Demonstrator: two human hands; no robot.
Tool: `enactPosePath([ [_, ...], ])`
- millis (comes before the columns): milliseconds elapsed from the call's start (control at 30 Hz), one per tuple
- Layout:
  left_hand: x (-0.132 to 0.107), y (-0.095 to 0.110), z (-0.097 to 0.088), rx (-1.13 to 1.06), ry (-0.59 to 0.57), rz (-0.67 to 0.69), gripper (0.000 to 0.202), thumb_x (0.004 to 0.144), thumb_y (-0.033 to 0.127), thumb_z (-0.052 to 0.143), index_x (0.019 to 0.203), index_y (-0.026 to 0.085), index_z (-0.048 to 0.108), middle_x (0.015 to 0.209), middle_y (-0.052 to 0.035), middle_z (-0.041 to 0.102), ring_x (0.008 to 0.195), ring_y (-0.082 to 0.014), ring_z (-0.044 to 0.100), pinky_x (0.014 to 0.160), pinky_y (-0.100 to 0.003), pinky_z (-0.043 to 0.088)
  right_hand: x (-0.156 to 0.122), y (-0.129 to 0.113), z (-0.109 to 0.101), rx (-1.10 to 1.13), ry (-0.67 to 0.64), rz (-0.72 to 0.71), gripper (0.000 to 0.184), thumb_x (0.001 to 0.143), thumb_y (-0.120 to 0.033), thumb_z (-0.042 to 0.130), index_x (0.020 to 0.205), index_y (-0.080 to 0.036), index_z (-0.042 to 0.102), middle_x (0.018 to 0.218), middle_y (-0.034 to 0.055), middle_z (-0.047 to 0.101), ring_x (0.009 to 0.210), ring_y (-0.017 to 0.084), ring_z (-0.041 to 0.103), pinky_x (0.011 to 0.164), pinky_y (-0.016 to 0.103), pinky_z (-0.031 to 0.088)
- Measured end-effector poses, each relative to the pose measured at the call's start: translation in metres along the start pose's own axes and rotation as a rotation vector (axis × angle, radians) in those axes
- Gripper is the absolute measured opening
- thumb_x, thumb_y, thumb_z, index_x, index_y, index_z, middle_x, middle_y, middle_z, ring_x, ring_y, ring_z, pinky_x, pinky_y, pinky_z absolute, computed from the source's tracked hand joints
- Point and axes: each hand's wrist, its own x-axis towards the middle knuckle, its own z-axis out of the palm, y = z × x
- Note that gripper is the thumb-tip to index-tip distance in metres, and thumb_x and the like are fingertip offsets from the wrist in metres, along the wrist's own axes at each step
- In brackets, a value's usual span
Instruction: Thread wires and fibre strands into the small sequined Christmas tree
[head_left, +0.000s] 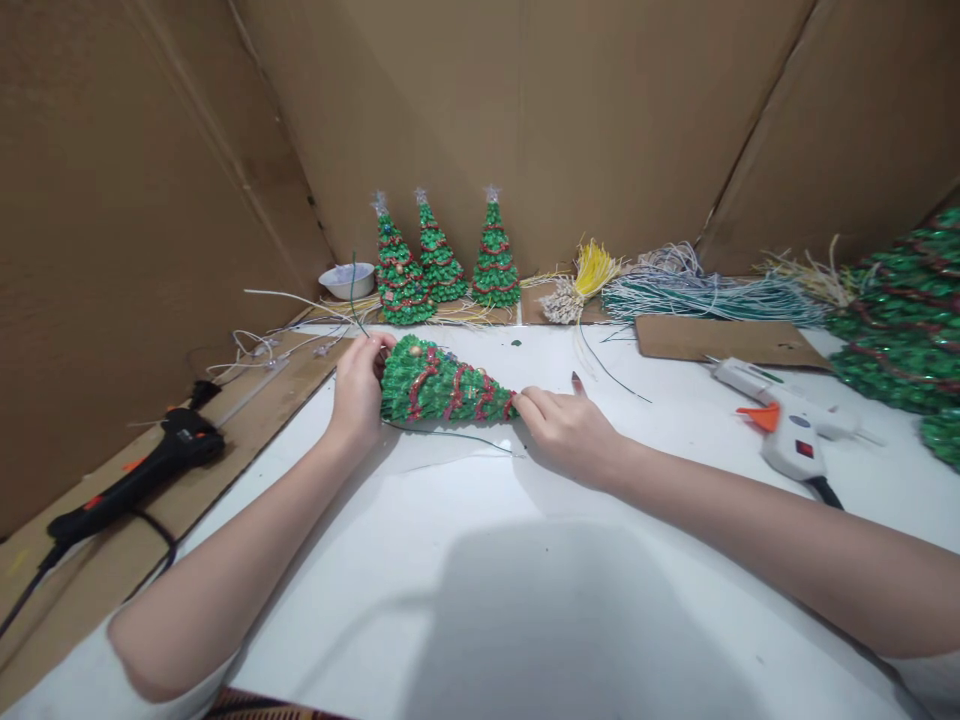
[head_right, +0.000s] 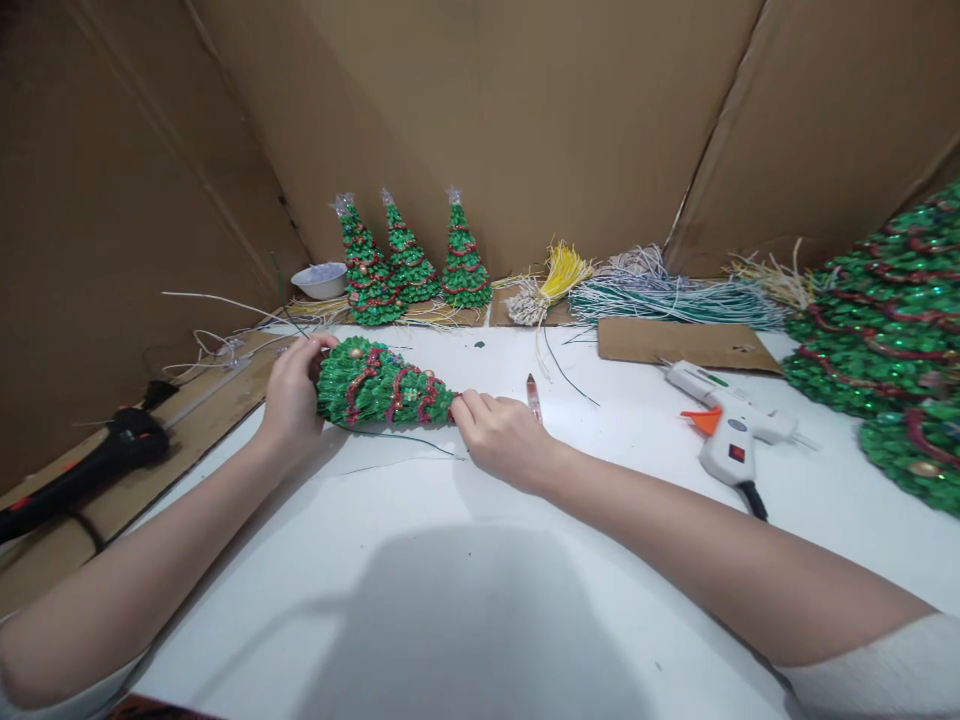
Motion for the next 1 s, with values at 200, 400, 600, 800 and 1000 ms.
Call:
enactPosePath([
  [200, -0.0023, -0.0017, 0.0000, -0.036, 0.034, 0.020, 0.021, 0.078, 0.028, 0.047, 0.061, 0.020, 0.056, 0.058, 0.0010, 0.041, 0.055, -0.0121, 0.039, 0.051, -0.023, 0.034, -0.0012, 0.0027, 0.0009, 0.015, -0.004, 0.048, 0.020, 0.078, -0.004, 0.038, 0.077, -0.012, 0.057, 0.068, 0.0030, 0.060, 0.054, 0.013, 0.049, 0.049, 0.026, 0.028],
  [400, -0.0032, -0.0047, 0.0000, -0.034, 0.014, -0.014, 0.040, 0.078, 0.057, 0.042, 0.068, 0.022, 0.057, 0.050, 0.0025, 0.036, 0.048, -0.0128, 0.039, 0.045, -0.026, 0.031, -0.0001, 0.0021, 0.0010, 0.021, -0.001, 0.042, 0.022, 0.081, -0.004, 0.037, 0.077, -0.012, 0.057, 0.071, 0.0034, 0.061, 0.054, 0.012, 0.048, 0.049, 0.026, 0.028],
  [600, -0.0031, -0.0013, 0.0020, 0.064, 0.059, 0.003, 0.048, 0.072, 0.067, 0.043, 0.066, 0.021, 0.056, 0.050, 0.0026, 0.037, 0.050, -0.0135, 0.040, 0.046, -0.027, 0.032, -0.0003, 0.0026, 0.0020, 0.048, -0.014, 0.041, 0.022, 0.082, -0.004, 0.035, 0.080, -0.011, 0.056, 0.073, 0.0049, 0.061, 0.055, 0.012, 0.048, 0.048, 0.026, 0.029],
  [800, -0.0038, 0.0002, 0.0020, 0.064, 0.040, -0.012, 0.044, 0.077, 0.061, 0.041, 0.067, 0.020, 0.055, 0.051, 0.0024, 0.038, 0.053, -0.0139, 0.044, 0.051, -0.028, 0.034, -0.0002, 0.0010, 0.0007, 0.035, -0.063, 0.052, 0.021, 0.080, -0.002, 0.036, 0.082, -0.011, 0.054, 0.076, 0.0055, 0.062, 0.054, 0.012, 0.050, 0.048, 0.025, 0.029],
  [1000, -0.0035, 0.0049, 0.0021, 0.015, 0.067, -0.091, 0.032, 0.078, 0.048, 0.047, 0.068, 0.019, 0.056, 0.051, 0.0028, 0.042, 0.052, -0.0128, 0.043, 0.047, -0.026, 0.033, 0.0033, 0.0020, -0.0005, 0.063, -0.058, 0.041, 0.022, 0.081, -0.002, 0.032, 0.081, -0.012, 0.052, 0.073, 0.0056, 0.060, 0.054, 0.012, 0.051, 0.048, 0.024, 0.030],
])
